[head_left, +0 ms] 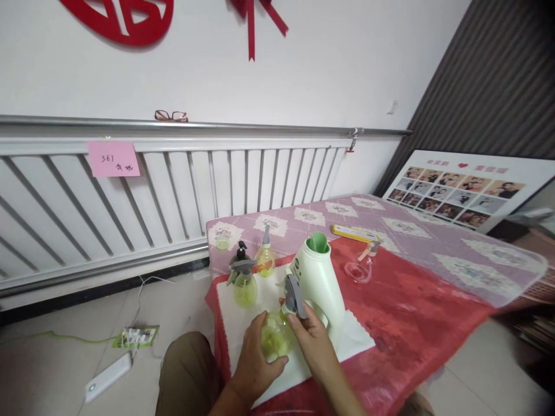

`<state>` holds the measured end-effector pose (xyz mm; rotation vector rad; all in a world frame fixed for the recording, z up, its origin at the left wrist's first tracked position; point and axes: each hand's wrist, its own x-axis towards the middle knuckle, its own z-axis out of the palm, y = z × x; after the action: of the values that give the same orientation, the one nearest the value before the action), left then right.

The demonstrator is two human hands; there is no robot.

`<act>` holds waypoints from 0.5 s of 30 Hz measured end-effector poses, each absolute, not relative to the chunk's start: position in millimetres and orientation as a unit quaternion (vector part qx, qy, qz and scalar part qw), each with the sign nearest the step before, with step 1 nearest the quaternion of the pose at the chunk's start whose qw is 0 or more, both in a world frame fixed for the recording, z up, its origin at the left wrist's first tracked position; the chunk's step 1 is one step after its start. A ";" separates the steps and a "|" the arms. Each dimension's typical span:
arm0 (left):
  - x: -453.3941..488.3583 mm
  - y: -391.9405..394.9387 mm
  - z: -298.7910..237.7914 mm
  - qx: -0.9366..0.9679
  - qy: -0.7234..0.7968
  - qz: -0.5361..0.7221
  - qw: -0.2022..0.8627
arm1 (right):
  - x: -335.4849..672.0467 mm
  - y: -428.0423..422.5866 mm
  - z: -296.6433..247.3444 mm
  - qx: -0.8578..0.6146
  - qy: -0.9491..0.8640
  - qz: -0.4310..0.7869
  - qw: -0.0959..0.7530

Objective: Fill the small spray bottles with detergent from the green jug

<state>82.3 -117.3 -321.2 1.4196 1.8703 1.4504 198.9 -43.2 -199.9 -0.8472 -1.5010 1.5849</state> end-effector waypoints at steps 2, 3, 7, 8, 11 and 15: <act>82.2 -117.7 -321.0 0.509 0.665 0.515 0.185 | 200.2 -41.3 -201.9 -0.322 -0.609 0.618 0.380; 82.2 -117.8 -320.9 0.510 0.665 0.514 0.183 | 200.8 -40.6 -203.0 -0.318 -0.617 0.612 0.378; 82.4 -117.6 -320.8 0.506 0.665 0.518 0.182 | 203.0 -37.7 -206.2 -0.318 -0.658 0.571 0.373; 82.4 -117.5 -320.8 0.504 0.665 0.519 0.183 | 203.7 -36.9 -206.7 -0.320 -0.666 0.563 0.369; 82.5 -117.0 -321.4 0.499 0.665 0.522 0.189 | 205.7 -34.4 -208.1 -0.322 -0.679 0.558 0.351; 82.3 -116.5 -322.4 0.495 0.660 0.533 0.187 | 206.4 -32.3 -208.8 -0.317 -0.689 0.558 0.338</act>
<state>82.3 -116.5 -322.4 1.3945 1.8594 1.4995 206.4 -32.3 -208.8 -0.8259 -1.7936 1.4524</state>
